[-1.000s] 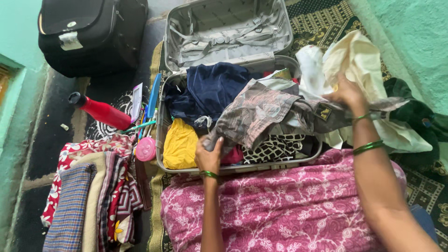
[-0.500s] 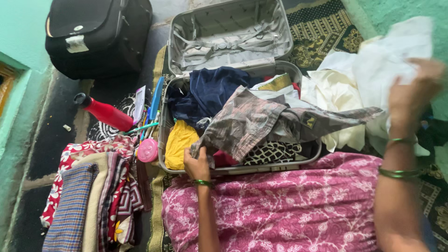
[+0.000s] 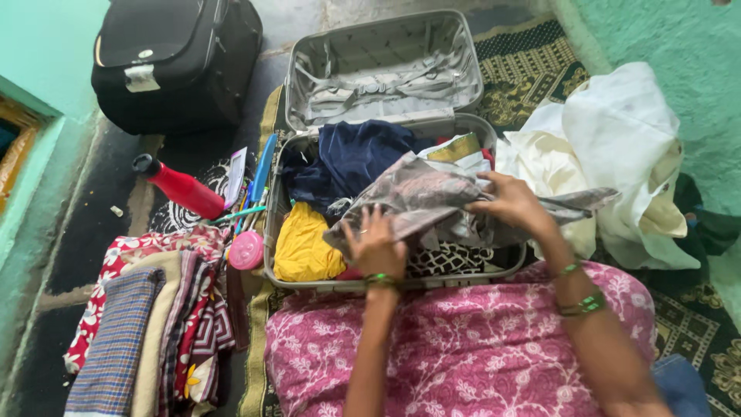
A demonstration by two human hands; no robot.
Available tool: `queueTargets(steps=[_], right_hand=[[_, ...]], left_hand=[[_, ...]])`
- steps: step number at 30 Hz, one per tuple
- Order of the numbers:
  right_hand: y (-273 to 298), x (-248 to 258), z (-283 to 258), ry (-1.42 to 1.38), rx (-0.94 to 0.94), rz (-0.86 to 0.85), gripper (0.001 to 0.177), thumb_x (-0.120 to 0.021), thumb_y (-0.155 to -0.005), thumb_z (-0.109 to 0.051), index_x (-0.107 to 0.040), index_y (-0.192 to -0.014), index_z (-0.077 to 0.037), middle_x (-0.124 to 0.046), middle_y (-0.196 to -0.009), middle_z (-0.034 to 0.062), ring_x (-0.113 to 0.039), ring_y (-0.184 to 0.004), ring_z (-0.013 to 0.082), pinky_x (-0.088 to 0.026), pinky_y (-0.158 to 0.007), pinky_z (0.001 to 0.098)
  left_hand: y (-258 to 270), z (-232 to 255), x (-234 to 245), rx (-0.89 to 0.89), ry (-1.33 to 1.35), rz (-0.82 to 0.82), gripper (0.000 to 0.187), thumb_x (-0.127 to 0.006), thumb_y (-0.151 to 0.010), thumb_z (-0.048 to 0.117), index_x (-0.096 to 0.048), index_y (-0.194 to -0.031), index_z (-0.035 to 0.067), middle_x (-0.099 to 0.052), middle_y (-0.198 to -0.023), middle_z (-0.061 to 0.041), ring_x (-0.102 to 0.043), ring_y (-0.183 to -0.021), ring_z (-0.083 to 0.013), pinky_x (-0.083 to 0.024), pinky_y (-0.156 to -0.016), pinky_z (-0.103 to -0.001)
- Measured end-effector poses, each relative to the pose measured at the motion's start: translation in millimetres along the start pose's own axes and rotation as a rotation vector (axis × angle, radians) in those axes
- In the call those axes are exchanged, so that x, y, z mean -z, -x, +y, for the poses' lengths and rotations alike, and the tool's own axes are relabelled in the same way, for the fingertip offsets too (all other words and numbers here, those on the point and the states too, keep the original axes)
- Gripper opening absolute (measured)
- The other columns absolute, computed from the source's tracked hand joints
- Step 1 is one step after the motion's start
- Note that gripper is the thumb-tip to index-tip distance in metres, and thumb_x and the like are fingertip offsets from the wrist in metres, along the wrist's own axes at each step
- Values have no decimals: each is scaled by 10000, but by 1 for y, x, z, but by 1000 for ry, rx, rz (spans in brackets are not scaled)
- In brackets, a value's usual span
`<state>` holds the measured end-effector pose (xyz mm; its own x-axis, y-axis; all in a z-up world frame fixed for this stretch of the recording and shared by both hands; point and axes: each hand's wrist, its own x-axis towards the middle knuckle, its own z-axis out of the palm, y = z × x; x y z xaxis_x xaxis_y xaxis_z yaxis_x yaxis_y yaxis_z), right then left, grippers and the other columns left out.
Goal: The person folds various pieces of clothing and places them into an open suitcase. They handle a pink cloth, a yellow garment, a white cloth, a black and white patterned cloth, and a dark blue cloth, arranging them neatly inside the suitcase.
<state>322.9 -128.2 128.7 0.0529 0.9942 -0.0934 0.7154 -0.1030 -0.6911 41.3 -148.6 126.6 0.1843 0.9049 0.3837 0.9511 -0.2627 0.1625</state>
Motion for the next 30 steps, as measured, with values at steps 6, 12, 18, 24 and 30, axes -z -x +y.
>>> queueTargets(steps=[6, 12, 18, 24, 30], right_hand=[[25, 49, 24, -505, 83, -183, 634, -784, -767, -56, -671, -1389, -103, -740, -1113, 79, -684, -967, 97, -566, -835, 244], [35, 29, 6, -287, 29, -354, 661, -843, -707, -78, -657, -1340, -119, -759, -1086, 43, -657, -988, 147, -525, -877, 317], [25, 8, 24, -150, 20, -265, 446, -720, -905, -405, -739, -1199, -70, -764, -1110, 96, -674, -1046, 203, -532, -908, 365], [9, -20, 31, -133, -160, -144, 598, -783, -849, -420, -648, -1319, -76, -709, -1255, 134, -688, -1103, 238, -565, -896, 387], [67, -5, -49, -137, -168, -74, 552, -801, -803, -242, -680, -1319, -88, -801, -991, 191, -769, -805, 263, -604, -682, 387]], left_hand=[[29, -121, -14, 918, 1622, 147, 304, -455, -1034, 210, -681, -1127, 29, -722, -995, -120, -686, -834, -226, -584, -738, -416], [79, -177, -19, 1165, 1982, 312, 244, -542, -973, 130, -558, -1214, 93, -670, -1118, -114, -674, -921, -219, -598, -817, -422], [116, -90, 28, 728, 666, 626, 371, -598, -947, 70, -536, -1312, 47, -634, -1240, -163, -647, -1014, -255, -568, -769, -380], [121, 5, 44, 723, 1196, -134, 296, -518, -979, 99, -633, -1251, 114, -773, -1202, -123, -778, -931, -204, -634, -680, -323], [115, 29, 24, 651, 1714, -300, 572, -684, -931, 302, -482, -1431, 112, -647, -1356, -153, -678, -1196, -207, -613, -964, -334]])
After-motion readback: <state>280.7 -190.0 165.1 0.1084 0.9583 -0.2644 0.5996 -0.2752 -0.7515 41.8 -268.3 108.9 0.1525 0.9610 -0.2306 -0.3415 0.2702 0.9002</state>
